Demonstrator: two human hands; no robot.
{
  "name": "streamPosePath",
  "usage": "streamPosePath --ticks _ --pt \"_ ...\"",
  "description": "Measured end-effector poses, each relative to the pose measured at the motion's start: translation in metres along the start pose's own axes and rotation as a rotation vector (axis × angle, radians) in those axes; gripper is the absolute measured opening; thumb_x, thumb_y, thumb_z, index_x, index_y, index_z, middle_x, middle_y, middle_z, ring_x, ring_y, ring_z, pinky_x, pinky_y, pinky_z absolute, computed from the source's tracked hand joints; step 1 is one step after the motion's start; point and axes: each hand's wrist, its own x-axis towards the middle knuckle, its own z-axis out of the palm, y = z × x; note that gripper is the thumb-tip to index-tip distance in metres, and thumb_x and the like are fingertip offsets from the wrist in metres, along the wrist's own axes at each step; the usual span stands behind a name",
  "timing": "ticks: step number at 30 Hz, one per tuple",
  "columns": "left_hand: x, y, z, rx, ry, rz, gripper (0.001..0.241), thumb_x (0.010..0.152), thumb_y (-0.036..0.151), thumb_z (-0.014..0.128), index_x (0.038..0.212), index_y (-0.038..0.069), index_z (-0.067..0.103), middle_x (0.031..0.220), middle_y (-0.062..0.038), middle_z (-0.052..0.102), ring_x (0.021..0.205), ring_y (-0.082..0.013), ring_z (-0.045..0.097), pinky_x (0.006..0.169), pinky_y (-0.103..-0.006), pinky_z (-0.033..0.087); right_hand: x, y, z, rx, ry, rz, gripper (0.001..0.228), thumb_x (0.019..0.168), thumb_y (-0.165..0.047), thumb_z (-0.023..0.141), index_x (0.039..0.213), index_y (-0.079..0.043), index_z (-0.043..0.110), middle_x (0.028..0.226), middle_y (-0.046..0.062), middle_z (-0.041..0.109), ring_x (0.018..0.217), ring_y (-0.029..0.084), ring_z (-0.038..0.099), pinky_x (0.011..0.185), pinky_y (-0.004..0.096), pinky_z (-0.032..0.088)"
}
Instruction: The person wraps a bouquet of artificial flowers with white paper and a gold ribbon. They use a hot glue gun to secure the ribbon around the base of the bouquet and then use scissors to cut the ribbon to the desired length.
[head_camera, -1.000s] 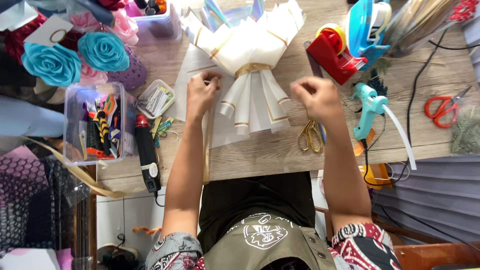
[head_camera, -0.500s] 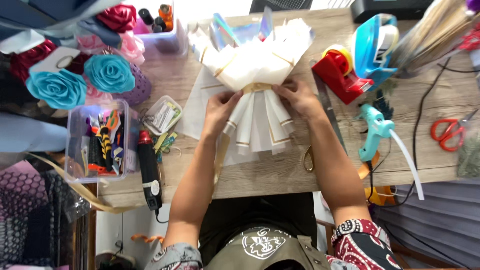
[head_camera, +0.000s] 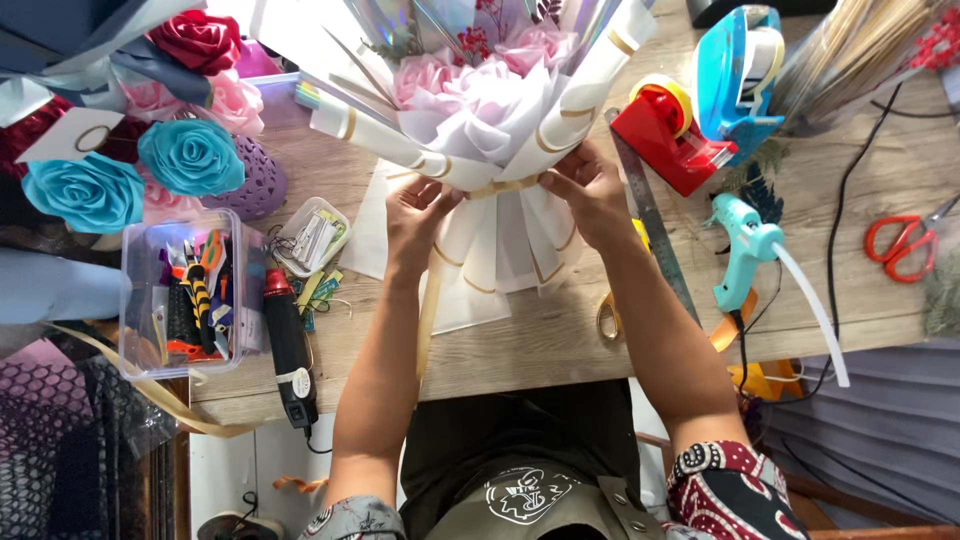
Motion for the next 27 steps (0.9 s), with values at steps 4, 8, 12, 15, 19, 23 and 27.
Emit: streamPosePath --ticks 4,8,12,15,19,23,27 --pt "0.006 -0.012 -0.01 -0.015 0.006 0.019 0.049 0.087 0.011 0.096 0.131 0.005 0.077 0.115 -0.015 0.082 0.097 -0.0231 0.082 0.093 -0.0409 0.07 -0.001 -0.011 0.012 0.015 -0.021 -0.049 0.051 0.089 -0.001 0.092 0.132 0.002 0.064 0.128 0.016 0.076 0.123 0.025 0.075 0.106 0.042 0.063" --pt "-0.006 0.004 -0.002 -0.006 -0.069 0.098 0.049 0.09 0.014 0.094 0.133 -0.001 0.074 0.121 -0.016 0.081 0.106 -0.021 0.078 0.1 -0.0375 0.066 -0.007 -0.021 0.01 0.04 -0.103 -0.034 0.053 0.094 -0.008 0.09 0.138 -0.002 0.061 0.138 0.012 0.072 0.13 0.025 0.071 0.112 0.04 0.062" --pt "-0.014 0.017 0.006 -0.037 -0.108 0.118 0.044 0.093 0.012 0.088 0.132 -0.002 0.074 0.124 -0.017 0.081 0.115 -0.0189 0.077 0.107 -0.0348 0.065 -0.009 -0.03 0.01 0.063 -0.15 0.052 0.054 0.095 -0.018 0.09 0.14 -0.008 0.064 0.143 0.007 0.073 0.134 0.026 0.072 0.117 0.04 0.06" --pt "-0.013 0.024 0.007 -0.033 -0.12 0.153 0.04 0.094 0.014 0.089 0.128 -0.001 0.075 0.12 -0.015 0.082 0.112 -0.0177 0.077 0.104 -0.0338 0.064 -0.006 -0.022 0.007 0.092 -0.169 0.025 0.053 0.097 -0.014 0.089 0.141 -0.004 0.061 0.146 0.01 0.071 0.137 0.028 0.07 0.119 0.041 0.058" --pt "-0.004 0.021 0.003 -0.026 -0.102 0.15 0.035 0.092 0.016 0.09 0.121 0.002 0.078 0.113 -0.01 0.083 0.108 -0.0159 0.077 0.099 -0.031 0.064 0.001 -0.014 0.004 0.109 -0.137 0.059 0.059 0.094 -0.011 0.09 0.145 -0.004 0.061 0.147 0.009 0.071 0.139 0.028 0.069 0.12 0.041 0.058" --pt "-0.01 0.017 -0.005 -0.001 -0.061 0.121 0.036 0.09 0.017 0.092 0.12 0.001 0.079 0.111 -0.01 0.083 0.105 -0.0172 0.078 0.096 -0.0294 0.065 -0.004 -0.004 0.005 0.124 -0.141 0.019 0.056 0.091 -0.015 0.093 0.138 -0.003 0.064 0.14 0.011 0.075 0.133 0.024 0.072 0.12 0.038 0.058" --pt "-0.016 0.039 0.006 0.045 -0.074 0.1 0.036 0.088 0.021 0.093 0.116 0.002 0.081 0.106 -0.01 0.084 0.099 -0.0171 0.08 0.092 -0.0287 0.065 0.0 0.001 -0.006 0.091 -0.069 0.058 0.051 0.09 -0.013 0.093 0.133 -0.005 0.067 0.125 0.006 0.079 0.12 0.017 0.075 0.1 0.029 0.06"
